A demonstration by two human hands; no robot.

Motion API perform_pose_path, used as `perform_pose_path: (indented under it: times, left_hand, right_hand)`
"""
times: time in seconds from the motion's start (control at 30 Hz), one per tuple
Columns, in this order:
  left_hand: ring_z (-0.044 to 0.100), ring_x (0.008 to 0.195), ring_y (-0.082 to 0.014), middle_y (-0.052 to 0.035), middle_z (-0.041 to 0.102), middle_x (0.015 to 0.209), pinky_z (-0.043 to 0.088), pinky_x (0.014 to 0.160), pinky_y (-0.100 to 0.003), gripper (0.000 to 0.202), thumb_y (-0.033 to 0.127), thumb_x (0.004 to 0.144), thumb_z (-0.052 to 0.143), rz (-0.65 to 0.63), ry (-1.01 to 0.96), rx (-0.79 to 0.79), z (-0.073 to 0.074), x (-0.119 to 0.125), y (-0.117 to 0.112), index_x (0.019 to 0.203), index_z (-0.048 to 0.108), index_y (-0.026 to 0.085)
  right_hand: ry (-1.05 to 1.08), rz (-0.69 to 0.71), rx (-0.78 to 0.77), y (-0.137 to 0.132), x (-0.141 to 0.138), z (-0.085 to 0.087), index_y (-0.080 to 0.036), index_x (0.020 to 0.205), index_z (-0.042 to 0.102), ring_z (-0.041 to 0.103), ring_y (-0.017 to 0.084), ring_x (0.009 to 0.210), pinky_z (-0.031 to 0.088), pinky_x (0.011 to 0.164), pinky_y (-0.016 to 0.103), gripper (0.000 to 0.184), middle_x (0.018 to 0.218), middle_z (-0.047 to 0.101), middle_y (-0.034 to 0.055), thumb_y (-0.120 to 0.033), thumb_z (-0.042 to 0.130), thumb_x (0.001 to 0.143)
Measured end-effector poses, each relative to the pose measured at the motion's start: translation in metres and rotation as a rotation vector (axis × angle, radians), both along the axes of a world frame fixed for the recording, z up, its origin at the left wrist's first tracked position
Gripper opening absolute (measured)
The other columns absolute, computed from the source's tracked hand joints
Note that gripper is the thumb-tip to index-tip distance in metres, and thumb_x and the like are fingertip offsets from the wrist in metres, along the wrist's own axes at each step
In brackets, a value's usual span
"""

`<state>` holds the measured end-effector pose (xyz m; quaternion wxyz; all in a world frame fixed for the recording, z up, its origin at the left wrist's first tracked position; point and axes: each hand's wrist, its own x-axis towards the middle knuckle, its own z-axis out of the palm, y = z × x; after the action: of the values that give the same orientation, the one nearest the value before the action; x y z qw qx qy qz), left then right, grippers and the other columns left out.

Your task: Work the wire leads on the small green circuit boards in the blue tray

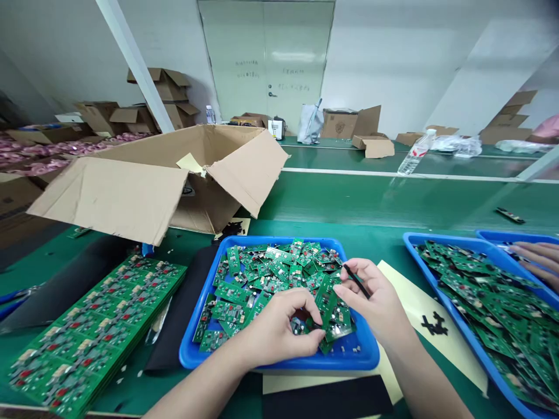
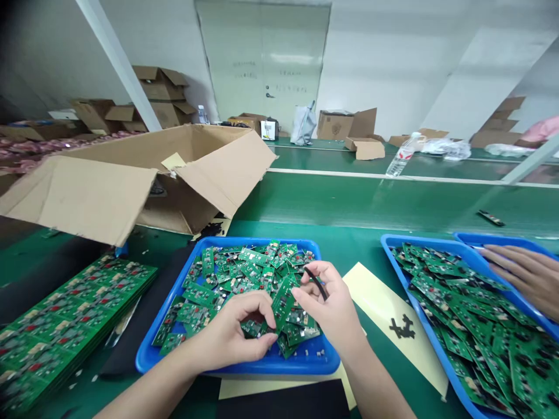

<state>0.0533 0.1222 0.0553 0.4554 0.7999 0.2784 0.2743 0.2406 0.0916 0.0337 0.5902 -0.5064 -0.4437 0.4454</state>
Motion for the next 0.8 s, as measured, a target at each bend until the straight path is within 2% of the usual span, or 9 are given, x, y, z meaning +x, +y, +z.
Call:
perform_pose_path:
  times: [0.07, 0.13, 0.23, 0.33, 0.5, 0.63, 0.7, 0.8]
  left_hand:
    - [0.057, 0.069, -0.0127, -0.0009, 0.061, 0.077, 0.049, 0.065, -0.024, 0.013, 0.013, 0.071, 0.057, 0.039, 0.067, 0.062, -0.002, 0.001, -0.001, 0.083, 0.058, 0.018]
    - [0.062, 0.075, -0.0153, -0.0037, 0.065, 0.087, 0.052, 0.070, -0.028, 0.026, 0.015, 0.074, 0.054, 0.057, 0.113, 0.120, -0.004, 0.001, -0.001, 0.099, 0.057, 0.018]
    - [0.065, 0.083, -0.0184, -0.0067, 0.067, 0.103, 0.054, 0.076, -0.032, 0.040, 0.018, 0.077, 0.051, 0.025, 0.174, 0.206, -0.006, -0.001, 0.001, 0.116, 0.051, 0.020]
    - [0.066, 0.090, -0.0193, -0.0078, 0.066, 0.110, 0.054, 0.082, -0.033, 0.042, 0.017, 0.079, 0.048, 0.016, 0.200, 0.249, -0.004, -0.003, 0.002, 0.121, 0.049, 0.020]
    - [0.064, 0.099, -0.0214, -0.0080, 0.065, 0.113, 0.053, 0.086, -0.035, 0.045, 0.017, 0.082, 0.048, 0.062, 0.204, 0.219, -0.009, -0.004, 0.004, 0.127, 0.044, 0.021]
    - [0.050, 0.119, -0.0264, -0.0121, 0.050, 0.131, 0.050, 0.092, -0.041, 0.047, 0.023, 0.083, 0.054, 0.169, 0.070, 0.264, -0.014, -0.001, 0.013, 0.128, 0.042, 0.023]
    - [0.051, 0.118, -0.0266, -0.0126, 0.050, 0.128, 0.051, 0.090, -0.041, 0.043, 0.025, 0.084, 0.055, 0.243, -0.078, 0.247, -0.003, -0.003, 0.017, 0.125, 0.044, 0.023]
    - [0.058, 0.106, -0.0229, -0.0098, 0.057, 0.116, 0.054, 0.085, -0.038, 0.036, 0.025, 0.087, 0.052, 0.308, -0.324, 0.221, 0.035, -0.013, 0.009, 0.122, 0.047, 0.024]
  right_hand:
    - [0.008, -0.044, -0.012, 0.001, 0.000, 0.000, -0.022, 0.091, 0.051, 0.052, 0.009, 0.061, 0.047, 0.056, 0.022, 0.034, 0.080, 0.052, -0.0020, -0.032, 0.076, 0.069]
    - [0.014, -0.074, -0.015, 0.001, 0.000, 0.001, -0.022, 0.090, 0.051, 0.052, 0.010, 0.062, 0.047, 0.056, 0.023, 0.036, 0.079, 0.052, -0.0018, -0.033, 0.077, 0.067]
    - [0.017, -0.085, -0.035, 0.002, 0.001, 0.001, -0.022, 0.090, 0.051, 0.051, 0.010, 0.059, 0.045, 0.054, 0.022, 0.037, 0.079, 0.052, -0.0018, -0.033, 0.078, 0.066]
    - [0.029, -0.091, -0.042, 0.003, 0.000, 0.000, -0.022, 0.089, 0.051, 0.048, 0.009, 0.057, 0.044, 0.052, 0.022, 0.037, 0.079, 0.052, -0.0019, -0.034, 0.078, 0.065]
    - [0.074, -0.131, -0.036, 0.010, -0.001, -0.005, -0.022, 0.089, 0.052, 0.049, 0.010, 0.060, 0.045, 0.056, 0.023, 0.040, 0.077, 0.052, -0.0028, -0.035, 0.079, 0.061]
    - [0.037, -0.171, -0.005, 0.018, -0.002, -0.011, -0.021, 0.089, 0.051, 0.049, 0.009, 0.058, 0.046, 0.057, 0.024, 0.040, 0.075, 0.052, -0.0034, -0.033, 0.077, 0.061]
    - [0.020, -0.192, 0.017, 0.023, -0.001, -0.015, -0.021, 0.089, 0.050, 0.047, 0.009, 0.054, 0.045, 0.055, 0.024, 0.039, 0.074, 0.051, -0.0042, -0.033, 0.074, 0.061]
    - [-0.003, -0.220, 0.045, 0.031, 0.002, -0.021, -0.022, 0.087, 0.049, 0.044, 0.008, 0.050, 0.044, 0.052, 0.025, 0.039, 0.071, 0.050, -0.0053, -0.034, 0.072, 0.060]
